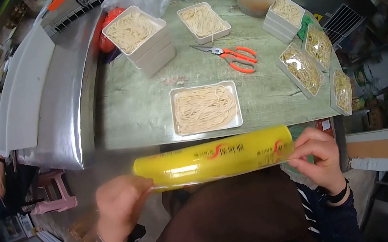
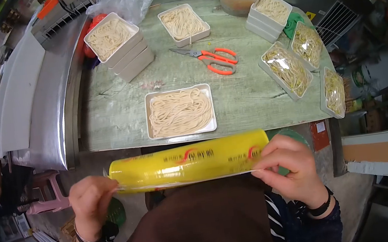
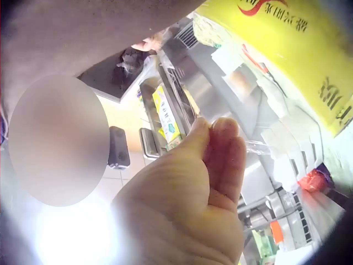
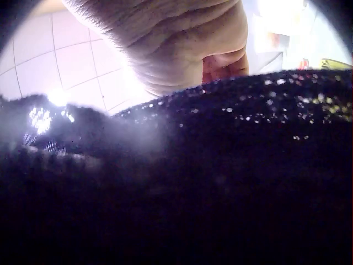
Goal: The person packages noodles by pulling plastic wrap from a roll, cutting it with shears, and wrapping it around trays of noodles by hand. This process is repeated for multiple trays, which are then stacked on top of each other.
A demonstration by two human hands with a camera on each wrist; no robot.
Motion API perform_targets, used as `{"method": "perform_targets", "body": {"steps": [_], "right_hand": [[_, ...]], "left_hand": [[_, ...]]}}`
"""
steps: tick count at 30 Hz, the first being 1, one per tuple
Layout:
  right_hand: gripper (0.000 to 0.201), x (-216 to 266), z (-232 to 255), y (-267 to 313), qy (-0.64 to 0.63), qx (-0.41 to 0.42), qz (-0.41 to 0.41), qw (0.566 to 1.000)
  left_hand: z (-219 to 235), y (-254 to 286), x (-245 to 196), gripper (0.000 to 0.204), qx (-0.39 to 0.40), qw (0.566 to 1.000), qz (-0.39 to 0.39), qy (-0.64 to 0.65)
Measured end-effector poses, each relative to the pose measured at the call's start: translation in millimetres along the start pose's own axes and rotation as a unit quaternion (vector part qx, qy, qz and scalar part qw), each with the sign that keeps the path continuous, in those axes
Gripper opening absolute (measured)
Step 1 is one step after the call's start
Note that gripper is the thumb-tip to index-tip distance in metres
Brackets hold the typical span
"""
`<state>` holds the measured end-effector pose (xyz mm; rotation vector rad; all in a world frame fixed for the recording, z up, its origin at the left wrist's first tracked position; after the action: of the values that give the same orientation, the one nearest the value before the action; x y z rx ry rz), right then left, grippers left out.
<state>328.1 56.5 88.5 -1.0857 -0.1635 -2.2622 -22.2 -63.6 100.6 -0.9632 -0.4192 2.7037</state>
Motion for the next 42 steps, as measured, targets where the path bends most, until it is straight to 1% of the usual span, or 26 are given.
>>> {"method": "perform_targets", "body": {"steps": [4, 5, 8, 9, 11, 12, 13, 15, 16, 18, 19, 20, 21, 23, 24, 25, 26, 27, 29, 31, 32, 34, 37, 39, 40, 42], "right_hand": [[0.016, 17.2, 14.7, 7.4, 0.003, -0.053, 0.029, 0.998], [0.014, 21.5, 18.1, 7.8, 0.012, -0.052, 0.04, 0.998], [0.012, 23.3, 21.7, 3.7, 0.014, -0.088, 0.04, 0.995], [0.011, 25.9, 23.3, 0.7, 0.036, -0.091, 0.065, 0.993], [0.01, 31.9, 27.0, -6.2, 0.078, -0.097, 0.111, 0.986], [0.009, 33.3, 24.1, -12.0, 0.02, -0.095, 0.047, 0.994], [0.009, 36.8, 17.5, -20.1, -0.037, -0.094, -0.018, 0.995], [0.005, 35.2, 11.3, -39.2, -0.139, -0.059, -0.142, 0.978], [0.005, 30.6, 11.4, -49.5, -0.148, -0.063, -0.111, 0.981], [0.007, 18.2, 11.2, -73.4, -0.164, -0.074, -0.046, 0.983], [0.01, 11.5, 11.9, -87.7, -0.155, -0.059, -0.037, 0.986], [0.013, 4.0, 12.3, -102.2, -0.145, -0.044, -0.029, 0.988], [0.016, -4.7, 11.6, -115.7, -0.135, -0.029, -0.02, 0.99], [0.024, -30.7, 1.4, -140.6, 0.034, 0.014, 0.043, 0.998], [0.025, -41.7, -4.4, -151.6, 0.063, 0.037, 0.018, 0.997], [0.026, -53.2, -12.6, -161.6, 0.093, 0.06, -0.009, 0.994], [0.026, -75.3, -25.4, -173.1, 0.081, 0.01, 0.037, 0.996], [0.025, -99.8, -44.8, -180.8, 0.068, -0.034, 0.083, 0.994], [0.023, -123.8, -61.8, -188.8, 0.038, -0.05, 0.078, 0.995], [0.021, -133.3, -75.3, -185.9, 0.002, 0.006, -0.025, 1.0], [0.02, -137.5, -82.2, -185.6, -0.018, 0.011, -0.04, 0.999], [0.019, -143.1, -93.2, -184.3, -0.058, 0.021, -0.07, 0.996], [0.018, -143.4, -97.8, -182.5, 0.036, 0.004, -0.056, 0.998], [0.019, -133.5, -96.5, -178.8, -0.079, 0.058, -0.155, 0.983], [0.019, -128.3, -94.2, -178.0, -0.136, 0.083, -0.203, 0.966], [0.017, -123.2, -90.4, -175.5, -0.151, 0.084, -0.218, 0.96]], "left_hand": [[14.9, 6.5, -5.7, 0.018, -0.045, 0.998, 0.021, -0.03], [18.0, 5.8, -10.8, 0.019, -0.062, 0.998, 0.007, -0.016], [23.4, 2.7, -6.1, 0.021, -0.085, 0.996, -0.016, -0.038], [25.8, -0.4, -7.0, 0.021, -0.092, 0.994, -0.019, -0.055], [29.9, -8.3, -8.1, 0.02, -0.11, 0.993, -0.018, -0.035], [30.8, -13.3, -6.8, 0.02, -0.118, 0.993, -0.018, -0.023], [30.5, -21.0, 0.2, 0.021, -0.108, 0.994, -0.008, -0.021], [25.8, -40.9, 20.0, 0.025, -0.102, 0.991, 0.046, 0.077], [24.9, -52.4, 27.8, 0.027, -0.099, 0.985, 0.072, 0.125], [30.6, -77.5, 32.4, 0.028, -0.066, 0.992, 0.023, 0.101], [33.2, -89.3, 34.8, 0.03, -0.05, 0.995, -0.002, 0.089], [29.9, -99.2, 44.3, 0.03, -0.061, 0.994, 0.027, 0.088], [19.9, -107.0, 60.2, 0.03, -0.071, 0.992, 0.056, 0.087], [-6.8, -117.3, 94.0, 0.031, -0.077, 0.985, 0.113, 0.103], [-27.1, -120.0, 113.8, 0.031, -0.069, 0.98, 0.143, 0.122], [-53.4, -120.5, 137.1, 0.03, -0.109, 0.987, 0.065, 0.097], [-78.4, -128.4, 158.9, 0.029, -0.144, 0.987, -0.017, 0.075], [-93.6, -128.8, 169.7, 0.028, -0.148, 0.979, 0.033, 0.134], [-115.5, -126.5, 183.5, 0.027, -0.158, 0.947, 0.135, 0.246], [-127.6, -126.3, 196.1, 0.027, -0.109, 0.948, 0.207, 0.217], [-131.0, -125.2, 201.6, 0.027, -0.084, 0.945, 0.243, 0.201], [-133.1, -127.8, 197.1, 0.026, -0.062, 0.942, 0.254, 0.209], [-137.5, -128.1, 189.2, 0.03, -0.026, 0.932, 0.273, 0.237], [-139.3, -125.7, 187.7, 0.032, -0.001, 0.918, 0.3, 0.261], [-140.0, -125.7, 187.4, 0.032, 0.002, 0.922, 0.287, 0.261], [-140.8, -124.8, 183.5, 0.033, 0.008, 0.929, 0.263, 0.262]]}}
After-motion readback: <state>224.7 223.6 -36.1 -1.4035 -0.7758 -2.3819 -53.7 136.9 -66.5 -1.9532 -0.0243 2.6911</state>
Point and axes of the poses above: each hand's wrist, its own y-axis away from the middle knuckle, its own z-axis out of the back of the hand, x = y × z, the point moved 1 cm from there along -y, towards the middle knuckle, and after that the axes turned 8 degrees about y, right-handed, at the moved point
